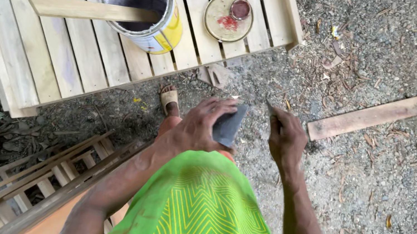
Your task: The person uses two putty knives to apply a grey filler paste into the gaps between horizontal wooden slats of a pallet. They scoop the filler from a yellow can and spread it along the seams, occasionally scraping the tools together to clean them.
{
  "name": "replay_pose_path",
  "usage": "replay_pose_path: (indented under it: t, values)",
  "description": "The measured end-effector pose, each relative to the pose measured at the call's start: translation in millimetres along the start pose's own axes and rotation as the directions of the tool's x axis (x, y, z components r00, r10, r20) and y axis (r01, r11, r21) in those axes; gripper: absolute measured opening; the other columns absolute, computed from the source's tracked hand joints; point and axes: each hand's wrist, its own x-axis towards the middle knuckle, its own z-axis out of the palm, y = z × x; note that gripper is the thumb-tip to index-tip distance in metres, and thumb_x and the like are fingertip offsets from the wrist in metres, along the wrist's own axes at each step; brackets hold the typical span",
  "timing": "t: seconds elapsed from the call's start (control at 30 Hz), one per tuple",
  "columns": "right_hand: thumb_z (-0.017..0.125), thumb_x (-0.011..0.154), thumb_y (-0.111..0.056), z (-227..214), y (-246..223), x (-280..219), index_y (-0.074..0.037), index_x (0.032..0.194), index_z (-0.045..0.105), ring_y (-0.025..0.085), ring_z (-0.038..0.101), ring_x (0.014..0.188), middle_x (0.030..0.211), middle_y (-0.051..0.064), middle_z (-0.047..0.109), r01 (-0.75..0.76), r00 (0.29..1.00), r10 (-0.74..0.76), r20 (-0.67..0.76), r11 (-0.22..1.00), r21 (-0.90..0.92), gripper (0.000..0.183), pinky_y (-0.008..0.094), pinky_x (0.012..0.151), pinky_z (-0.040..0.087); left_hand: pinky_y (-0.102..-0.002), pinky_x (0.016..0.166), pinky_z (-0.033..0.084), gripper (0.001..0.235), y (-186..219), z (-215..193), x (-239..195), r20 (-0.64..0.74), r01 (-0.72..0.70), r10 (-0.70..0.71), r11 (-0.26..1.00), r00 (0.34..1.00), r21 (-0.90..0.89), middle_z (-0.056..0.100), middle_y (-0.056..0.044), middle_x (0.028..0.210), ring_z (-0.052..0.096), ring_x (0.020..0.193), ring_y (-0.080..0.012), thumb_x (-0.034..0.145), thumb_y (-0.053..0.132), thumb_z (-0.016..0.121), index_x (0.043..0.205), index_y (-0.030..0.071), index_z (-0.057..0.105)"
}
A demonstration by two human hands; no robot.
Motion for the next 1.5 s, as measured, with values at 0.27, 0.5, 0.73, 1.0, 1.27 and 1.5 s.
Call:
replay_pose_path:
  t: [0.27, 0.5, 0.73, 1.0, 1.27, 1.5]
  values:
    - [0.067, 0.098, -0.018, 27, 28, -20, -0.005, 0.103, 0.068, 0.014, 0.067, 0.074, 0.09, 0.005, 0.07, -0.352, 0.569, 0.685, 0.455, -0.298, 0.887, 0.013, 0.029, 0.065, 0.058, -0.037, 0.107, 0.05, 0.106, -4, 77, -19, 0.214, 0.271, -0.17, 0.696, 0.962, -0.665, 0.06, -0.014, 0.131, 0.061, 0.125, -0.0228, 0.079, 0.091, 0.06, 0.134, 0.0, 0.058]
    - [0.079, 0.087, -0.022, 48, -8, -86, -0.002, 0.104, 0.066, 0.013, 0.065, 0.073, 0.09, 0.006, 0.07, -0.677, 0.654, 0.631, 0.417, 0.242, 0.695, 0.029, 0.028, 0.062, 0.056, -0.036, 0.09, 0.058, 0.104, -3, 93, 34, 0.227, 0.333, -0.249, 0.79, 0.941, -0.515, 0.06, -0.012, 0.125, 0.065, 0.109, -0.0213, 0.074, 0.089, 0.056, 0.136, 0.005, 0.059]
    - [0.085, 0.086, -0.017, 0, 5, -117, 0.003, 0.098, 0.063, 0.013, 0.065, 0.078, 0.092, 0.01, 0.068, -0.515, 0.75, 0.661, -0.031, 0.614, 0.598, 0.031, 0.027, 0.067, 0.057, -0.052, 0.116, 0.037, 0.108, -20, 74, 64, 0.097, -0.017, 0.009, 0.997, 0.995, 0.08, 0.048, -0.026, 0.145, 0.045, 0.136, -0.0405, 0.071, 0.073, 0.084, 0.136, -0.004, 0.046]
    - [0.07, 0.097, -0.008, 6, -43, -83, 0.003, 0.132, 0.064, 0.016, 0.07, 0.104, 0.119, 0.012, 0.07, -0.242, 0.625, 0.76, -0.18, 0.408, 0.881, 0.037, 0.027, 0.092, 0.059, -0.046, 0.115, 0.042, 0.124, -54, 172, 35, 0.001, 0.264, -0.297, 0.849, 0.955, -0.458, 0.041, -0.025, 0.142, 0.045, 0.134, -0.0316, 0.064, 0.051, 0.094, 0.149, -0.003, 0.022]
    - [0.067, 0.099, -0.005, -2, -36, -89, 0.001, 0.13, 0.068, 0.019, 0.069, 0.098, 0.115, 0.011, 0.072, -0.341, 0.65, 0.705, -0.283, 0.604, 0.721, 0.031, 0.032, 0.088, 0.058, -0.04, 0.098, 0.058, 0.059, -73, 159, 6, 0.063, 0.274, -0.548, 0.311, 0.834, -0.91, 0.065, -0.022, 0.123, 0.067, 0.109, -0.0265, 0.09, 0.004, 0.078, 0.139, -0.012, 0.05]
    - [0.069, 0.1, -0.004, 4, -62, -95, -0.009, 0.128, 0.067, 0.025, 0.07, 0.099, 0.113, 0.012, 0.073, -0.081, 0.913, 0.217, -0.346, 0.927, 0.367, 0.029, 0.034, 0.085, 0.057, -0.041, 0.091, 0.061, 0.047, -62, 144, 11, 0.088, 0.252, -0.486, 0.283, 0.87, -0.925, 0.069, -0.014, 0.121, 0.073, 0.109, -0.0252, 0.098, 0.034, 0.062, 0.137, 0.011, 0.05]
